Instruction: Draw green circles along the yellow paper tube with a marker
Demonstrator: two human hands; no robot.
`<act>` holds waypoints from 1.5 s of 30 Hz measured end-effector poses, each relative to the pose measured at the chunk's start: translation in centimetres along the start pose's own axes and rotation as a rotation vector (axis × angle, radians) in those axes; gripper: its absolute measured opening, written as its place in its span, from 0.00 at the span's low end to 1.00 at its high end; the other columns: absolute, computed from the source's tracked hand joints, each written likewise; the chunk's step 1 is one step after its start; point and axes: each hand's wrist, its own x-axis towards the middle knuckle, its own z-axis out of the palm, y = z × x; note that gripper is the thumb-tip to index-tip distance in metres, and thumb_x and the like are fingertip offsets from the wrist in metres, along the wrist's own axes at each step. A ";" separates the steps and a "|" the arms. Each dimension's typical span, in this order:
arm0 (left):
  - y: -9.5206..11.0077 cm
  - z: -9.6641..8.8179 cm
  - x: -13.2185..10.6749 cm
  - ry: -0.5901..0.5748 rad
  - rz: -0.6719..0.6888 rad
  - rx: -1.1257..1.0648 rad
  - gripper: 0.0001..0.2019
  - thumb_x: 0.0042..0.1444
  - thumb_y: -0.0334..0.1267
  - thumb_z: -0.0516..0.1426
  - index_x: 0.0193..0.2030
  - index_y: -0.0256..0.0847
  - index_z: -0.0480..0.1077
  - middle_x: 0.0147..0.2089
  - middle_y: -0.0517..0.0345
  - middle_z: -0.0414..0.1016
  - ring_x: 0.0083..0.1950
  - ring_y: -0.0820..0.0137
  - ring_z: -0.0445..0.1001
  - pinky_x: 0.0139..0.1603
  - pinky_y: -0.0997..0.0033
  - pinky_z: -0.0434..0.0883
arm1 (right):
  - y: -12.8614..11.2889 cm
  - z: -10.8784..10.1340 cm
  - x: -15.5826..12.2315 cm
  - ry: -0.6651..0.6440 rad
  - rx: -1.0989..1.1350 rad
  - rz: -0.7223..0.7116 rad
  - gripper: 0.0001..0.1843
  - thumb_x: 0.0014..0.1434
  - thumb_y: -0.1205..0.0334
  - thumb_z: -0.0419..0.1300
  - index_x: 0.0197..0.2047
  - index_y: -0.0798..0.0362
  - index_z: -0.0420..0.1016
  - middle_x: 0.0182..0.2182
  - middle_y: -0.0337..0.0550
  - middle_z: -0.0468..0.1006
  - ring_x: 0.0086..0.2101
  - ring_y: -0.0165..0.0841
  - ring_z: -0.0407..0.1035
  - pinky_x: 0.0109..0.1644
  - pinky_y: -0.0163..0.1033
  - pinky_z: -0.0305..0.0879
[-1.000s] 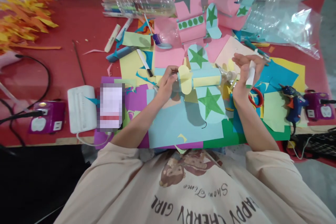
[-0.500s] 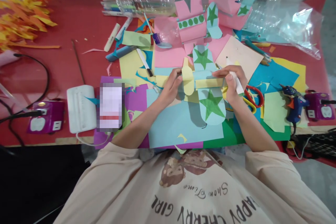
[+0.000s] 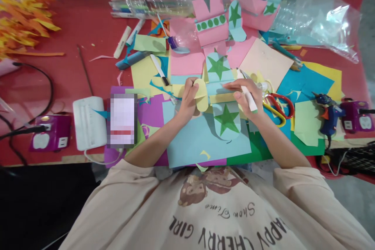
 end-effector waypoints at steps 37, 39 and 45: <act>2.5 -3.0 1.2 -0.306 0.237 0.263 0.28 0.54 0.59 0.58 0.53 0.40 0.70 0.55 0.45 0.74 0.57 0.57 0.73 0.60 0.57 0.69 | 2.5 -3.3 1.1 0.109 -0.622 0.125 0.08 0.65 0.55 0.54 0.40 0.48 0.72 0.31 0.41 0.81 0.32 0.35 0.75 0.35 0.39 0.67; 2.5 -3.1 1.2 -0.322 0.227 0.281 0.28 0.53 0.58 0.59 0.53 0.40 0.70 0.55 0.46 0.74 0.57 0.57 0.73 0.59 0.57 0.70 | 2.4 -3.4 1.0 0.105 -0.588 0.137 0.08 0.64 0.54 0.56 0.42 0.47 0.72 0.32 0.41 0.81 0.33 0.36 0.75 0.36 0.40 0.68; 3.0 -3.1 1.0 -0.366 0.187 0.376 0.26 0.53 0.49 0.57 0.56 0.38 0.69 0.57 0.49 0.75 0.57 0.57 0.74 0.59 0.58 0.71 | 0.4 -2.9 1.1 0.252 -0.262 0.173 0.17 0.65 0.44 0.54 0.41 0.46 0.74 0.28 0.39 0.79 0.29 0.33 0.74 0.35 0.40 0.68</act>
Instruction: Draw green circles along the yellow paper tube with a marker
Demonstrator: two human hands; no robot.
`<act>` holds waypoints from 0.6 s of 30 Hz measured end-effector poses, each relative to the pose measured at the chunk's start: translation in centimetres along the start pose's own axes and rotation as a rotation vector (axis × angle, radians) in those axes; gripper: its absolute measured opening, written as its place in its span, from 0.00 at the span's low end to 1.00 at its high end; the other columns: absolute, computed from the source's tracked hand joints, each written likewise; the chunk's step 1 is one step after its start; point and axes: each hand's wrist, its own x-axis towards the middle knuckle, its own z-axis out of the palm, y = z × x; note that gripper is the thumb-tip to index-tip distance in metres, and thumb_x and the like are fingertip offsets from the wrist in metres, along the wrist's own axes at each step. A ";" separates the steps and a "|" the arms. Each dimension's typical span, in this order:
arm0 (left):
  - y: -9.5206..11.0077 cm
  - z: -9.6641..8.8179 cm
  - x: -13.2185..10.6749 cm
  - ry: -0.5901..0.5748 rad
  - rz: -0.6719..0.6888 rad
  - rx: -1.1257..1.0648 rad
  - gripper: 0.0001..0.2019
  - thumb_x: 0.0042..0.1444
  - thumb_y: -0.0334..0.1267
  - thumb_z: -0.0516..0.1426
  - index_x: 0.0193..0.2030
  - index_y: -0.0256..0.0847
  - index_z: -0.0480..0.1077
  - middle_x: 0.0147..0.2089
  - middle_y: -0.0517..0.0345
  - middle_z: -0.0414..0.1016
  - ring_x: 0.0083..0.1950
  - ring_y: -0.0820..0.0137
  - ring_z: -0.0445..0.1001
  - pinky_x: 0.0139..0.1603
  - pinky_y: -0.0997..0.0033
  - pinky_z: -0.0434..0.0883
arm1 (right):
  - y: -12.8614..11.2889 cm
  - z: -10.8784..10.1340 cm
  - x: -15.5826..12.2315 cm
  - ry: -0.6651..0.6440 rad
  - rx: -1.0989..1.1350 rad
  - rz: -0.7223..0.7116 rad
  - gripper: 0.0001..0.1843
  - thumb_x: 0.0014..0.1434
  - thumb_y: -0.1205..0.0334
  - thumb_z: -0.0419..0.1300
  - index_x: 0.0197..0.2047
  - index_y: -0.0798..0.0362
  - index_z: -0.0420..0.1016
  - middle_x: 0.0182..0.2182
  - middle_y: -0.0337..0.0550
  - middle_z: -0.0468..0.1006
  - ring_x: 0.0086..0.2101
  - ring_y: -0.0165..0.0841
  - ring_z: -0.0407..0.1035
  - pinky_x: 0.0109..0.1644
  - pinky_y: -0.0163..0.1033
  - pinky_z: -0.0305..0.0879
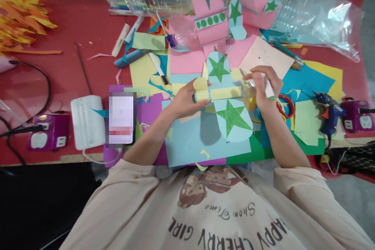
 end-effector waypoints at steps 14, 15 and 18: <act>-0.4 0.1 0.1 -0.008 0.033 0.028 0.27 0.53 0.50 0.58 0.57 0.38 0.69 0.57 0.48 0.75 0.57 0.57 0.74 0.59 0.59 0.70 | -3.3 2.2 0.7 -0.414 0.254 0.087 0.14 0.60 0.48 0.61 0.35 0.50 0.74 0.24 0.36 0.74 0.23 0.27 0.67 0.24 0.35 0.62; -0.4 0.0 0.1 -0.017 0.030 0.032 0.27 0.53 0.50 0.58 0.57 0.38 0.69 0.57 0.48 0.75 0.57 0.57 0.74 0.60 0.59 0.70 | -3.3 2.3 0.6 -0.404 0.235 0.081 0.14 0.60 0.48 0.61 0.33 0.50 0.72 0.23 0.36 0.74 0.23 0.27 0.66 0.24 0.35 0.61; -0.3 0.0 0.1 -0.033 0.029 0.054 0.27 0.53 0.50 0.58 0.58 0.39 0.68 0.57 0.48 0.74 0.58 0.56 0.73 0.60 0.58 0.70 | -3.2 2.4 0.2 -0.391 0.207 0.078 0.13 0.59 0.52 0.62 0.28 0.50 0.70 0.20 0.34 0.71 0.20 0.26 0.63 0.22 0.35 0.57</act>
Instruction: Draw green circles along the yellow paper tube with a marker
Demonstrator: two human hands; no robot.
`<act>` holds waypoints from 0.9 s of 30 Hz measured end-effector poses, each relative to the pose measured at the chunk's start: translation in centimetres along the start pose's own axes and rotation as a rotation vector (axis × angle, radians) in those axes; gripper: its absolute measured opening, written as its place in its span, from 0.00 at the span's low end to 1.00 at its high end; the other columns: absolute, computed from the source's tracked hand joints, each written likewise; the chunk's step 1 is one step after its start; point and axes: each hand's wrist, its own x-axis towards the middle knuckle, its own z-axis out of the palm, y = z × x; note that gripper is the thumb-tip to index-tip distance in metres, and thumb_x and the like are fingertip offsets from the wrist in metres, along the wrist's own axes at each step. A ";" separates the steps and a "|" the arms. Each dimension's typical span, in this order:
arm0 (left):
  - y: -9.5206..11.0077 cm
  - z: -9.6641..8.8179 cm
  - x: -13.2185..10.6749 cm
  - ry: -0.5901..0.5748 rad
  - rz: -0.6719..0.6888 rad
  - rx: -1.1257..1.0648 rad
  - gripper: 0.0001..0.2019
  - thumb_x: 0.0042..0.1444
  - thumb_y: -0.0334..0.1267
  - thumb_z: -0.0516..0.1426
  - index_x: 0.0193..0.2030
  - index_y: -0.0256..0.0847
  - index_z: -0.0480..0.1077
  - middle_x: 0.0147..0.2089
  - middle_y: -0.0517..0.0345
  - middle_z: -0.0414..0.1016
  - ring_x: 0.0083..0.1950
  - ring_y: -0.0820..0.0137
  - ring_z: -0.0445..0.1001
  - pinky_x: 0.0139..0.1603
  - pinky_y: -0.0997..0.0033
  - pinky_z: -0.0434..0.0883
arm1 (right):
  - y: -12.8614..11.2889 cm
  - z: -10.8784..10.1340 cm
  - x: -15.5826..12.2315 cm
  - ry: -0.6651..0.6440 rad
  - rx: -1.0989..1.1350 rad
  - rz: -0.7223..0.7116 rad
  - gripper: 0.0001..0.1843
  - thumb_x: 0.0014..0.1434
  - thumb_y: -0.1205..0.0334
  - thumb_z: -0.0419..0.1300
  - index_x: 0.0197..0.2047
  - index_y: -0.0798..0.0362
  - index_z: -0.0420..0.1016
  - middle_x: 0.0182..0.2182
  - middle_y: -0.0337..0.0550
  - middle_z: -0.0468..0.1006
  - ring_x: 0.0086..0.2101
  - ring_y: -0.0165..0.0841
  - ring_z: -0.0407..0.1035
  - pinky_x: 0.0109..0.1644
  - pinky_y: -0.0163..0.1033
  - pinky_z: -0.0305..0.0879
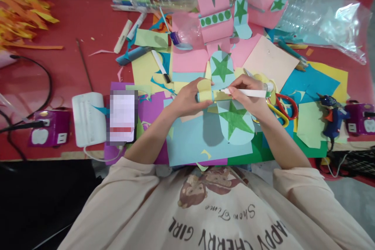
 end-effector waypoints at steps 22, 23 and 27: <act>0.1 0.1 0.0 0.033 0.030 -0.008 0.27 0.53 0.50 0.58 0.56 0.37 0.69 0.56 0.47 0.74 0.55 0.57 0.75 0.57 0.61 0.71 | 0.2 0.6 -0.2 -0.018 -0.148 -0.075 0.10 0.60 0.56 0.62 0.28 0.51 0.73 0.20 0.32 0.73 0.21 0.25 0.63 0.22 0.33 0.56; 0.1 0.1 -0.1 0.032 0.030 -0.006 0.27 0.54 0.50 0.58 0.57 0.37 0.69 0.57 0.47 0.74 0.55 0.57 0.75 0.57 0.61 0.71 | 0.1 0.6 -0.2 -0.022 -0.144 -0.075 0.10 0.59 0.56 0.62 0.28 0.51 0.74 0.20 0.33 0.73 0.21 0.25 0.63 0.23 0.33 0.56; 0.1 0.1 -0.1 0.020 0.022 0.003 0.27 0.54 0.50 0.58 0.57 0.37 0.68 0.58 0.48 0.74 0.56 0.58 0.74 0.58 0.61 0.70 | 0.1 0.5 -0.2 -0.052 -0.121 -0.068 0.11 0.59 0.57 0.62 0.29 0.53 0.75 0.19 0.34 0.74 0.21 0.24 0.63 0.24 0.33 0.56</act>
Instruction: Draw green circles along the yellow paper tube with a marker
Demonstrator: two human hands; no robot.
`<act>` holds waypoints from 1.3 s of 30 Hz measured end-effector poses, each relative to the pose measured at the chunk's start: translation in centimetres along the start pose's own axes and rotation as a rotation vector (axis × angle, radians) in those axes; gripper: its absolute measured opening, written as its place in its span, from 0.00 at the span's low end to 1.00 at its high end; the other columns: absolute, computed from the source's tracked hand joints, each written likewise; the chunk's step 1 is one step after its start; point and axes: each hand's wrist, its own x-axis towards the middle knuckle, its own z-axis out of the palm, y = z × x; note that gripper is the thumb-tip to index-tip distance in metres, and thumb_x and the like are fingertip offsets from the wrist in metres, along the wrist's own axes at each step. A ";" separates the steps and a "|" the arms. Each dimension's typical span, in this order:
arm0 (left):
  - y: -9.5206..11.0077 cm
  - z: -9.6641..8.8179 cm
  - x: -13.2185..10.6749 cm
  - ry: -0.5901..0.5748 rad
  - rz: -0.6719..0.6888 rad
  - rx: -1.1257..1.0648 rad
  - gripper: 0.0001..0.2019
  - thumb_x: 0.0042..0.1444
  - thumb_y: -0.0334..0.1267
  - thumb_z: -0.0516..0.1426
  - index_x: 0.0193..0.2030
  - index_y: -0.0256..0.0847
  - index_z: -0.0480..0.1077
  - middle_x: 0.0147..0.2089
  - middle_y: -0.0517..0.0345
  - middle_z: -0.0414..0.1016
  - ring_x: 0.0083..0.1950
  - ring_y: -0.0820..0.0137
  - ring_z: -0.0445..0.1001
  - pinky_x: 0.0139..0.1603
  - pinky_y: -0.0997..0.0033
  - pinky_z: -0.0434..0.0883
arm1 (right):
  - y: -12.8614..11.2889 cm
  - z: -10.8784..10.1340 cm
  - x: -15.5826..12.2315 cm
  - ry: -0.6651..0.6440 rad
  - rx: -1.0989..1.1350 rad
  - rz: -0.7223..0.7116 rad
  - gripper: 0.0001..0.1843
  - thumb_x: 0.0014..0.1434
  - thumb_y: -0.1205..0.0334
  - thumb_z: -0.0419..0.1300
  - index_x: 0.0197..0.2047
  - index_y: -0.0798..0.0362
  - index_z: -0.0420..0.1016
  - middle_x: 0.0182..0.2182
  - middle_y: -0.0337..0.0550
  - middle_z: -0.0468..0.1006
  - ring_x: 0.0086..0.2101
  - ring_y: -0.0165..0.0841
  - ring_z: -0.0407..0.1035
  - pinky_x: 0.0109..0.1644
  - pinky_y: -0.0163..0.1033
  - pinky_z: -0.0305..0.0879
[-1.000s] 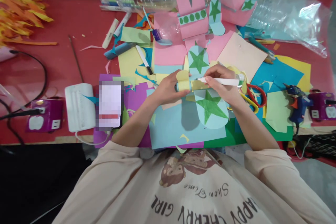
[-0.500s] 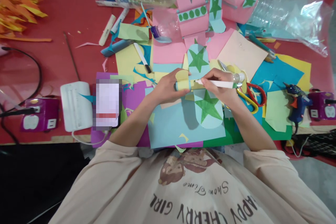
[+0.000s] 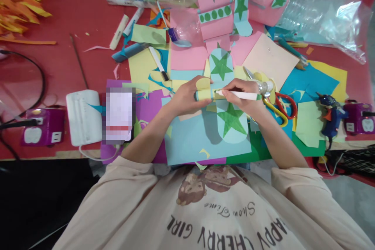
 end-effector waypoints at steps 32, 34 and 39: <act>0.0 0.0 0.0 0.002 0.016 0.012 0.27 0.55 0.51 0.58 0.58 0.38 0.68 0.57 0.48 0.74 0.57 0.58 0.74 0.59 0.61 0.70 | 0.0 -0.7 0.1 -0.062 0.003 0.015 0.11 0.55 0.63 0.59 0.22 0.52 0.67 0.17 0.33 0.68 0.20 0.24 0.57 0.24 0.34 0.52; 0.0 0.0 0.0 0.001 0.019 0.021 0.27 0.55 0.50 0.58 0.58 0.38 0.68 0.57 0.48 0.74 0.57 0.58 0.74 0.59 0.60 0.71 | 0.0 -0.7 0.1 -0.050 -0.001 0.020 0.12 0.55 0.63 0.58 0.22 0.52 0.65 0.17 0.33 0.66 0.20 0.23 0.56 0.24 0.34 0.52; 0.0 0.1 0.0 0.012 0.030 0.025 0.27 0.54 0.50 0.58 0.57 0.38 0.68 0.56 0.48 0.74 0.56 0.57 0.75 0.58 0.60 0.71 | -0.2 -0.7 0.3 -0.007 0.001 0.047 0.12 0.53 0.65 0.57 0.20 0.51 0.62 0.16 0.32 0.65 0.19 0.23 0.56 0.23 0.34 0.51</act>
